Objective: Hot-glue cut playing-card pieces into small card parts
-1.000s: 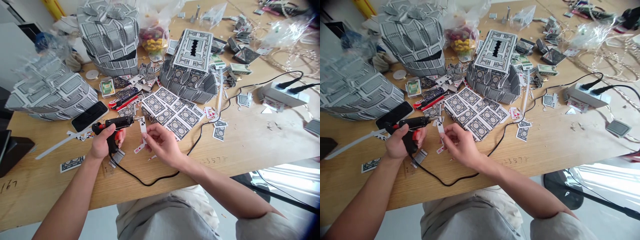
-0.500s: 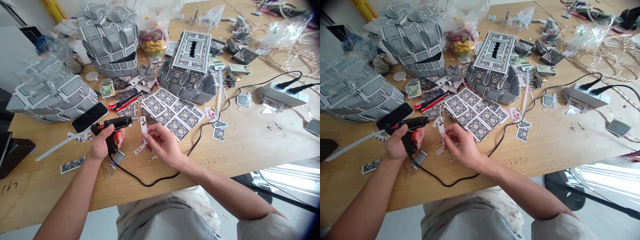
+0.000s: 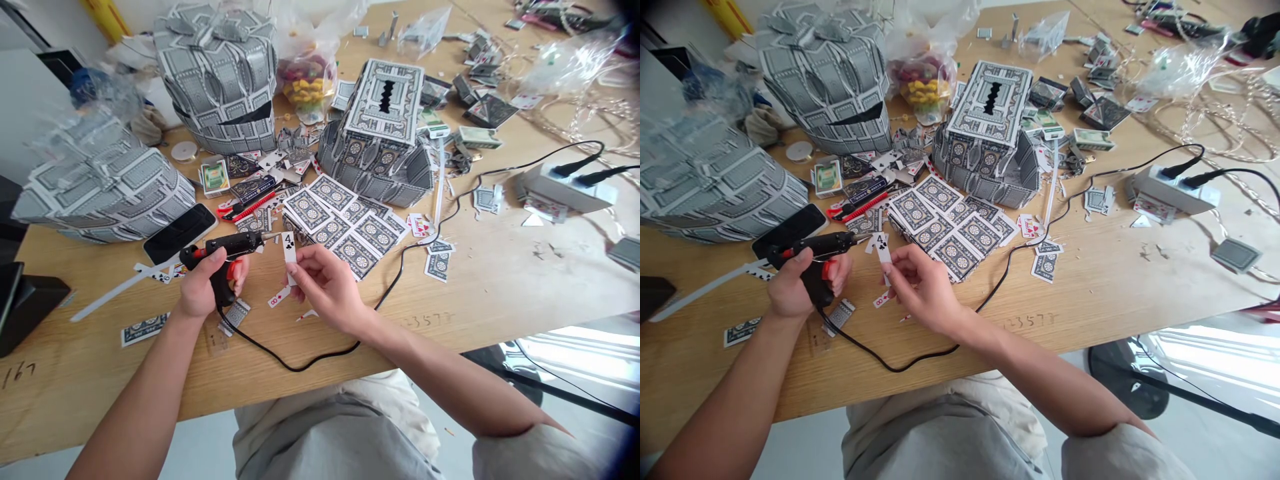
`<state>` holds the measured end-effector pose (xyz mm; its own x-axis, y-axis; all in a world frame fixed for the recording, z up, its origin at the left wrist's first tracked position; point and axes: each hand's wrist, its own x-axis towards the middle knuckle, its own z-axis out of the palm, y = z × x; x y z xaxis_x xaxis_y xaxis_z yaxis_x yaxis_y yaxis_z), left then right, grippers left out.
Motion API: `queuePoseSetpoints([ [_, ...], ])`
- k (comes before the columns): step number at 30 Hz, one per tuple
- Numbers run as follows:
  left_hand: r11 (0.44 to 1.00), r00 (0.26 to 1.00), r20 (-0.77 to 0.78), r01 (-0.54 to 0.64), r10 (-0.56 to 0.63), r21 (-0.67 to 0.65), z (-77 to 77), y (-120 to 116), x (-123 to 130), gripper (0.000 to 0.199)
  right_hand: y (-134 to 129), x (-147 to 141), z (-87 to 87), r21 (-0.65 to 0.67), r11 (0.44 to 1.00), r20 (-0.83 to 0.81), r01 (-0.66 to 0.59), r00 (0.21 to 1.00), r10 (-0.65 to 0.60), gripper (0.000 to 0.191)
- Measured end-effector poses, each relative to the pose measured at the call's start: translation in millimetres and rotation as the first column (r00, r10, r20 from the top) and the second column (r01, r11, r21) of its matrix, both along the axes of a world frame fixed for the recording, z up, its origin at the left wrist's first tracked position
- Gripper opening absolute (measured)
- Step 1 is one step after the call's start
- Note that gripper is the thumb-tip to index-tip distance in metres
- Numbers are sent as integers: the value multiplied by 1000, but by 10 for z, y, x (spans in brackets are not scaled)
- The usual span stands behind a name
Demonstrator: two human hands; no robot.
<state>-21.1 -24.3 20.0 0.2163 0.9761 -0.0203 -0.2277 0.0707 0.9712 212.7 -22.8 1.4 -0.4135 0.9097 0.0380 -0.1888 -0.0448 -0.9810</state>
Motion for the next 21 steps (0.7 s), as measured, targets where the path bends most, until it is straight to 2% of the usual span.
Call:
queuePoseSetpoints([
  [21, 998, 1000, 4, 24, -23, -54, 0, -41, -2, 57, 3, -25, -32, -60, 998, -42, 5, 999, -7, 39],
])
